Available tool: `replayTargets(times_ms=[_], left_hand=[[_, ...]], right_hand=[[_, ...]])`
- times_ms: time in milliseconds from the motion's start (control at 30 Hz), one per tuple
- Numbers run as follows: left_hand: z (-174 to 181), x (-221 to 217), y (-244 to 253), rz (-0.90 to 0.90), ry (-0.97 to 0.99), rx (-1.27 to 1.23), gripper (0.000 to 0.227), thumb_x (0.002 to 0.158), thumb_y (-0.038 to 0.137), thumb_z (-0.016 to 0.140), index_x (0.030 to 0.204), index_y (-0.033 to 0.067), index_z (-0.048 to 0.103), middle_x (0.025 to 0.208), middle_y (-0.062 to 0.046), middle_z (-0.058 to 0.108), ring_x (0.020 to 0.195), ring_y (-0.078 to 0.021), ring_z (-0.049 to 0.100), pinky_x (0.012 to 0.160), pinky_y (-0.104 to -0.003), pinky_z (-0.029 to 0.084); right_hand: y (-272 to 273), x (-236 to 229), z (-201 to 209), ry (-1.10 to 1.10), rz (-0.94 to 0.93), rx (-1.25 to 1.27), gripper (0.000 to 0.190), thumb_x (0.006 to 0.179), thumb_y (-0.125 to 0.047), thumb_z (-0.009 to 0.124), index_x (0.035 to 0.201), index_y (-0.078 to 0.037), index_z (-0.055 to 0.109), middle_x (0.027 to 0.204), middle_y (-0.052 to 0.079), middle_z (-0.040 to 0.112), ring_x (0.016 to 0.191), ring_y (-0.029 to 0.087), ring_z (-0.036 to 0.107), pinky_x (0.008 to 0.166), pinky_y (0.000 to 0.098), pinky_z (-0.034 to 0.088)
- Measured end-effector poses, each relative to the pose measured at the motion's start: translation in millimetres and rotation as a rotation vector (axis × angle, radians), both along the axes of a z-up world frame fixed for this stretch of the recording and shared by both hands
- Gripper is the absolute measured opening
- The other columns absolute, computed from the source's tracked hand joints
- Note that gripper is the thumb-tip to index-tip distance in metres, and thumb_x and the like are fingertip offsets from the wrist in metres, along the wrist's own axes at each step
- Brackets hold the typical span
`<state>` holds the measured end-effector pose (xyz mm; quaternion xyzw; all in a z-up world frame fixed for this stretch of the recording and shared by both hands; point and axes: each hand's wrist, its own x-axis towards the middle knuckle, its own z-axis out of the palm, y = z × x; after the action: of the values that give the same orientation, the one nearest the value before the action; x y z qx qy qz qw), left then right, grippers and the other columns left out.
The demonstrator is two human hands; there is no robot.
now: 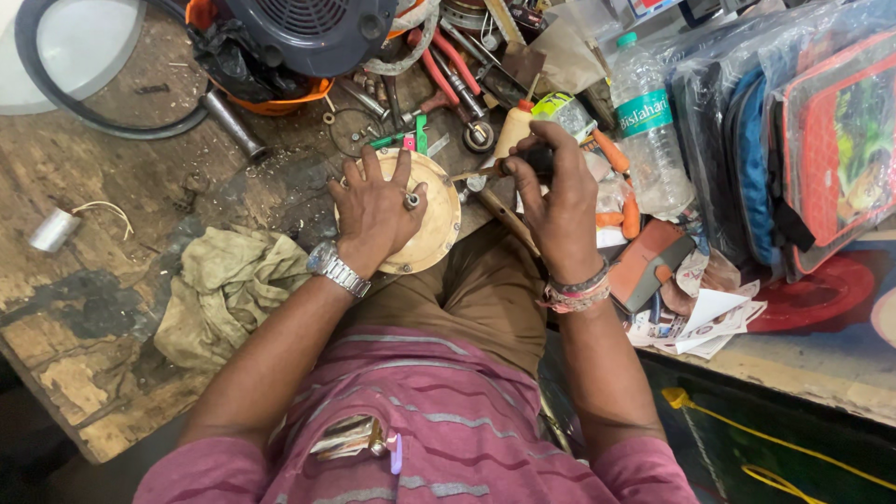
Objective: The person assembles a beige plastic fan housing by inserting a metal rod into the central hub, tapping it with a hammer, and securing it with a nut. They repeatedly adjust the rod and tighten the nut while holding the housing on their lap.
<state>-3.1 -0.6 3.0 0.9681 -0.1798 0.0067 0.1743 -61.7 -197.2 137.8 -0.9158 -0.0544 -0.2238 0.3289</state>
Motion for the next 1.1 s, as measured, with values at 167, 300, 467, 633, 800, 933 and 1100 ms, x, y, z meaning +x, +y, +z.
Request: replayTargets(times_ms=[167,300,467,633,800,933,1100], left_hand=[[-2,4,2,-0.018,0.077,-0.01,0.065,0.095,0.052,0.052,0.149,0.0161,0.052,0.147,-0.032,0.042,0.122,-0.0495,0.045,0.088,-0.069,0.041],[-5,6,4,-0.04,0.057,-0.018,0.066,0.096,0.055,0.05,0.15,0.0176,0.05,0.15,-0.032,0.038,0.133,-0.052,0.039,0.09,-0.073,0.038],[1,7,4,-0.053,-0.003,-0.004,0.067,0.094,0.054,0.052,0.15,0.0182,0.05,0.145,-0.03,0.041,0.131,-0.0537,0.038,0.084,-0.073,0.041],[6,0,7,-0.038,0.039,-0.066,0.064,0.096,0.049,0.054,0.15,0.0141,0.051,0.141,-0.03,0.045,0.123,-0.0507,0.045,0.079,-0.069,0.044],[-2,-6,7,0.005,0.019,-0.102,0.064,0.096,0.047,0.055,0.151,0.0142,0.05,0.141,-0.031,0.045,0.122,-0.0501,0.046,0.079,-0.069,0.043],[0,-4,5,0.017,-0.028,-0.071,0.067,0.093,0.048,0.056,0.152,0.0148,0.049,0.141,-0.031,0.044,0.121,-0.0501,0.045,0.08,-0.07,0.042],[5,-2,5,-0.002,0.034,-0.073,0.063,0.094,0.045,0.056,0.149,0.0159,0.05,0.141,-0.031,0.043,0.122,-0.05,0.043,0.081,-0.07,0.042]], right_hand=[[-13,12,22,-0.032,0.275,-0.136,0.037,0.103,-0.02,0.063,0.133,0.0,0.055,0.122,0.021,0.064,0.114,0.037,0.064,0.096,0.0466,0.051],[-26,51,18,0.02,0.475,0.126,0.036,0.115,-0.035,0.052,0.118,-0.004,0.069,0.136,0.015,0.069,0.137,0.033,0.062,0.111,0.0456,0.05],[-24,105,-8,0.181,1.039,0.734,0.028,0.098,-0.029,0.069,0.093,-0.001,0.074,0.116,0.022,0.068,0.127,0.032,0.063,0.106,0.0431,0.053],[-2,101,-26,0.198,1.015,1.121,0.03,0.09,-0.027,0.073,0.089,0.003,0.067,0.068,0.014,0.065,0.054,0.02,0.061,0.052,0.0316,0.048],[41,69,-54,-0.167,0.205,1.148,0.034,0.103,-0.029,0.066,0.091,0.001,0.058,0.062,0.003,0.047,0.05,0.013,0.038,0.048,0.0294,0.03],[62,79,-61,-0.348,-0.104,0.988,0.036,0.108,-0.034,0.059,0.092,-0.002,0.057,0.065,0.003,0.048,0.049,0.009,0.041,0.049,0.0269,0.032],[38,86,-34,-0.204,0.173,1.154,0.035,0.103,-0.038,0.06,0.1,-0.004,0.058,0.072,0.005,0.054,0.061,0.01,0.05,0.056,0.0258,0.039]])
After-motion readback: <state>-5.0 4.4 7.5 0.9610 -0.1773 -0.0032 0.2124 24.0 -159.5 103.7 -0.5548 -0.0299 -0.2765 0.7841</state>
